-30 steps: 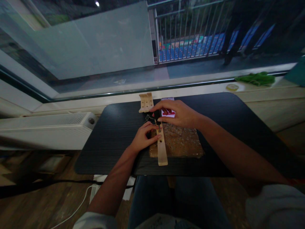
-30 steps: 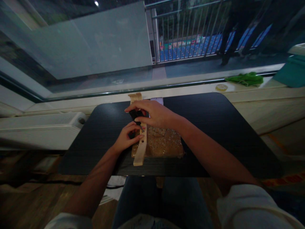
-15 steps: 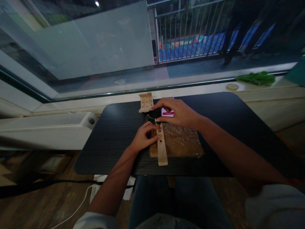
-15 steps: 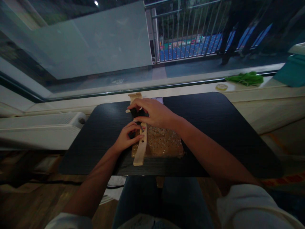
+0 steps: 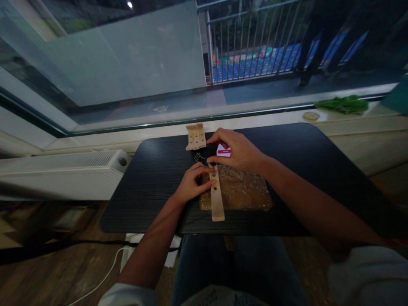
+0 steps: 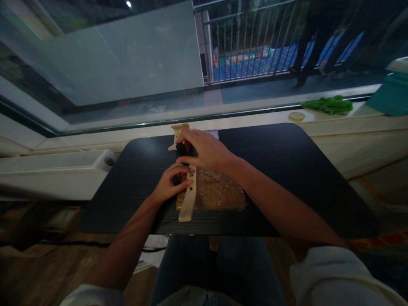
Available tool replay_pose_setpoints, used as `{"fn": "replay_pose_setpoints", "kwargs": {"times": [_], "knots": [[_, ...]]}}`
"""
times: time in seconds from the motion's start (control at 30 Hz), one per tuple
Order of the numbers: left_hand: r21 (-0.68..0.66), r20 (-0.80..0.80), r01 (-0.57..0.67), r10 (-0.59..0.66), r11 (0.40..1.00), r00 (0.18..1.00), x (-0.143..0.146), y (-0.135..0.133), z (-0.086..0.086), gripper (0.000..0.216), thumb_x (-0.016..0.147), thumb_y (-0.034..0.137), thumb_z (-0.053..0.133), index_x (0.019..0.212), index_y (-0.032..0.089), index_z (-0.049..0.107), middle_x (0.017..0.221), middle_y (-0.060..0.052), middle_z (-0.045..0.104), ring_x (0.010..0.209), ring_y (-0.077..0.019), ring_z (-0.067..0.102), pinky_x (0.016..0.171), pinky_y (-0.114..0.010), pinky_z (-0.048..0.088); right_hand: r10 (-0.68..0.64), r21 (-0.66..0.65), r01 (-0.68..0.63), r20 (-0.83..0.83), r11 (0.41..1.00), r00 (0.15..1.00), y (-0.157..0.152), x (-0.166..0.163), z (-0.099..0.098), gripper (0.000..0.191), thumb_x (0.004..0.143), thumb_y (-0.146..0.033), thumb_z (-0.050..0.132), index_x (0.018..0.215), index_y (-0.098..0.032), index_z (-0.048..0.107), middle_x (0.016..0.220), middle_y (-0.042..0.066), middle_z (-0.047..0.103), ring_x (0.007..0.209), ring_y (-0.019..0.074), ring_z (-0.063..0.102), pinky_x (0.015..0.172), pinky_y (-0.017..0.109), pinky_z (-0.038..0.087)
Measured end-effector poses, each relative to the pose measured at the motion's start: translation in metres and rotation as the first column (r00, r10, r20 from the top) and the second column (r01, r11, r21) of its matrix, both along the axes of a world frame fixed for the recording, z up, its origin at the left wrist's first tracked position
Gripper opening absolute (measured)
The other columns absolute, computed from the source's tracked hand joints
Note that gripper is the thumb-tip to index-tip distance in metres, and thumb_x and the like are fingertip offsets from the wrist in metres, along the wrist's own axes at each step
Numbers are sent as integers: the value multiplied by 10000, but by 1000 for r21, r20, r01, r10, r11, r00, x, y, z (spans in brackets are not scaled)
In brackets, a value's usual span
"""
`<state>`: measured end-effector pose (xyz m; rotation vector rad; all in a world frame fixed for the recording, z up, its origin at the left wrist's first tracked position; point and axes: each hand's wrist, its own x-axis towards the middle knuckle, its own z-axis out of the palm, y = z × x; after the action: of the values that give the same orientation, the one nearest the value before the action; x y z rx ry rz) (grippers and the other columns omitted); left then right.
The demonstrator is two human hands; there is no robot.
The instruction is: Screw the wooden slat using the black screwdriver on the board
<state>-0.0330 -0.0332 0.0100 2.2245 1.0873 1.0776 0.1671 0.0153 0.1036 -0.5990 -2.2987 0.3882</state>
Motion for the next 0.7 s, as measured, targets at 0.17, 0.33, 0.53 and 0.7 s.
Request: {"fn": "replay_pose_setpoints", "kwargs": {"times": [0.17, 0.33, 0.53, 0.7], "knots": [[3, 8, 10, -10, 1000, 1000, 1, 0, 1, 252, 800, 342, 682, 980, 165, 672, 849, -29, 548, 744, -142, 536, 675, -269, 461, -7, -7, 7, -25, 1000, 1000, -1, -2, -2, 331, 739, -258, 735, 1001, -150, 564, 831, 8, 580, 701, 129, 487, 686, 277, 392], [-5, 9, 12, -12, 1000, 1000, 1, 0, 1, 262, 803, 349, 682, 994, 170, 674, 850, -29, 550, 755, -148, 542, 686, -278, 465, 11, 4, -11, -34, 1000, 999, -1, -3, -4, 351, 759, -242, 721, 1059, -180, 550, 922, 23, 606, 757, 144, 523, 739, 298, 419], [19, 11, 16, -16, 1000, 1000, 0, 0, 0, 244, 803, 328, 688, 982, 164, 672, 867, -35, 559, 783, -154, 553, 709, -282, 469, 74, 69, -71, -43, 995, 996, 2, -1, -4, 273, 791, -261, 696, 1025, -170, 589, 929, 40, 631, 804, 160, 556, 756, 306, 441], [8, 9, 10, -11, 1000, 1000, 0, 0, 0, 260, 806, 345, 684, 982, 154, 675, 838, -27, 536, 742, -140, 539, 670, -262, 456, 173, 70, -171, -19, 983, 985, 3, 7, 1, 269, 829, -165, 607, 1097, -144, 607, 890, 35, 624, 738, 121, 526, 678, 253, 416]]}}
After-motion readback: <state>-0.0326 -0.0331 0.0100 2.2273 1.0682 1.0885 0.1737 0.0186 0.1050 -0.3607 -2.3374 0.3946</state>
